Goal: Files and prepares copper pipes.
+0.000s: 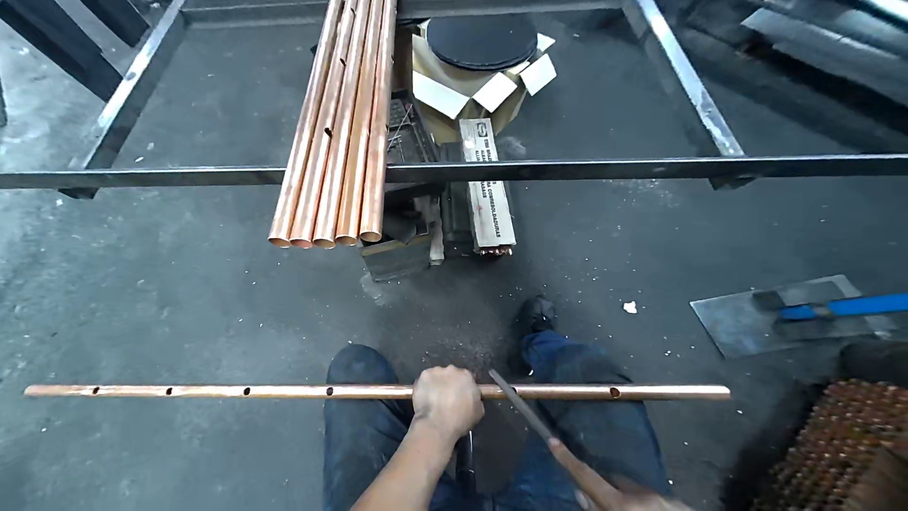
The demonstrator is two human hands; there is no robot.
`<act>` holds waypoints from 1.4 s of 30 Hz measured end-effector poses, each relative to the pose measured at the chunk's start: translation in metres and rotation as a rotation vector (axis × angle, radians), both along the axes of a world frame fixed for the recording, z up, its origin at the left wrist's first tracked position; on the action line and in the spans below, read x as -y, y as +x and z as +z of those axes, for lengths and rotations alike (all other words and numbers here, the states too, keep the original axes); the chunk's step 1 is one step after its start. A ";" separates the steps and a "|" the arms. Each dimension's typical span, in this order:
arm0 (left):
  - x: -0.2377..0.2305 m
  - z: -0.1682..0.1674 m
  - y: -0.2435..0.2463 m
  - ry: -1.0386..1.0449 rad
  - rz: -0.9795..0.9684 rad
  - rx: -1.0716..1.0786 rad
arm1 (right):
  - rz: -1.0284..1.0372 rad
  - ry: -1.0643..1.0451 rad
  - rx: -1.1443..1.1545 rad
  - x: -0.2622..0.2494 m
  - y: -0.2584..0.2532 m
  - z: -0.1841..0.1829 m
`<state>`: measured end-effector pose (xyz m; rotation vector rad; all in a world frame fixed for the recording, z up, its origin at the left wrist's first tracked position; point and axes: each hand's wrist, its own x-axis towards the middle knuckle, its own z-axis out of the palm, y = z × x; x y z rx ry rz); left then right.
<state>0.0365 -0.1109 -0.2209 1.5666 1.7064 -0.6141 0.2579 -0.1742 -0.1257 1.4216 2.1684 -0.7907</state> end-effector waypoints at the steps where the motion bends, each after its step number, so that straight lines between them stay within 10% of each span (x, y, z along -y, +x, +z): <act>1: 0.000 -0.001 0.000 -0.002 0.007 -0.003 | -0.008 0.017 -0.004 -0.009 -0.010 -0.009; 7: 0.005 -0.001 0.001 0.047 -0.003 -0.026 | -0.016 -0.098 0.190 -0.085 -0.063 -0.038; 17: 0.024 -0.005 0.004 0.247 -0.057 0.013 | -0.363 0.235 -0.130 -0.026 0.064 -0.010; 42: 0.000 -0.007 0.016 0.150 -0.191 0.162 | -0.207 0.232 -0.191 -0.010 0.059 -0.028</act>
